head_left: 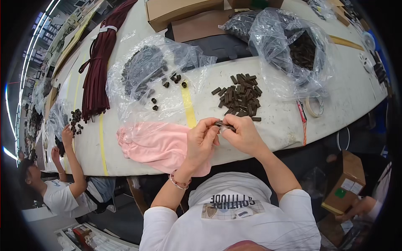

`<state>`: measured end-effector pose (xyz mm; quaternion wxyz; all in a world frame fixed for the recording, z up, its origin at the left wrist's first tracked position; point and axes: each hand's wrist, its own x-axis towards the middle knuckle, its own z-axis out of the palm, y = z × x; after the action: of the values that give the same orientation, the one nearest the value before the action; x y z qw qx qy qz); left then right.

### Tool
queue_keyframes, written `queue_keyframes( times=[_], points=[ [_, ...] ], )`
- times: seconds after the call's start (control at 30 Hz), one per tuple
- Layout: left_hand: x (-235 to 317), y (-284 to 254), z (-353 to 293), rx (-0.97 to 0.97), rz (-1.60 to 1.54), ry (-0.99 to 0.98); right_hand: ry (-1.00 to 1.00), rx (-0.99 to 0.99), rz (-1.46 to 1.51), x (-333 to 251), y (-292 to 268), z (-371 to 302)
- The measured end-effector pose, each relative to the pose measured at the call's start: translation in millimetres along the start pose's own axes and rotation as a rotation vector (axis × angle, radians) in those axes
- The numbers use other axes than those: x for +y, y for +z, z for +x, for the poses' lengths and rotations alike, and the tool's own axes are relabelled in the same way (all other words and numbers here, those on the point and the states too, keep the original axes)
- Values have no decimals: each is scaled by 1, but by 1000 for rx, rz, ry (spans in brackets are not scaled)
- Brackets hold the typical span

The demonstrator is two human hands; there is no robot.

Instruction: The person assembles small hardware components by picking up plastic pieces and inserting metal pins into them using tweezers and their hands.

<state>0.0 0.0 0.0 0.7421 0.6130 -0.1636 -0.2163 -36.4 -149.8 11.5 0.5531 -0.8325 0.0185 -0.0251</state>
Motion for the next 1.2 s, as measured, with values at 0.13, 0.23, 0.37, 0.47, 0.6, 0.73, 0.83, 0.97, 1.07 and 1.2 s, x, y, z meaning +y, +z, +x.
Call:
queue_keyframes(
  times=[0.13, 0.23, 0.37, 0.47, 0.6, 0.73, 0.83, 0.97, 1.07, 1.2],
  points=[
    [9, -4, -1, 45, 493, 168, -195, 77, -366, -11, 12, -2],
    [15, -19, 12, 103, 720, 415, -255, 61, -394, -17, 10, 7],
    [39, -63, 37, 416, 1189, 385, -241, 289, -486, 1, -14, 48],
    [46, -71, 42, 444, 1338, 320, -175, 232, -745, 15, -20, 80],
    [39, -61, 37, 354, 1106, 321, -53, 8, -772, 11, -12, 98],
    [41, -48, 25, 246, 854, 197, -131, -37, -787, 15, -7, 105],
    [40, -43, 24, 220, 660, 156, -164, 114, -705, 15, -14, 91],
    [34, -28, 26, 92, 229, 109, -244, 273, -233, -10, -12, 53],
    [25, -17, 27, 60, -25, 101, -285, 264, -115, -19, -2, 34],
    [18, -7, 27, 143, -214, 98, -300, 312, -113, -15, 9, 24]
  ],
)
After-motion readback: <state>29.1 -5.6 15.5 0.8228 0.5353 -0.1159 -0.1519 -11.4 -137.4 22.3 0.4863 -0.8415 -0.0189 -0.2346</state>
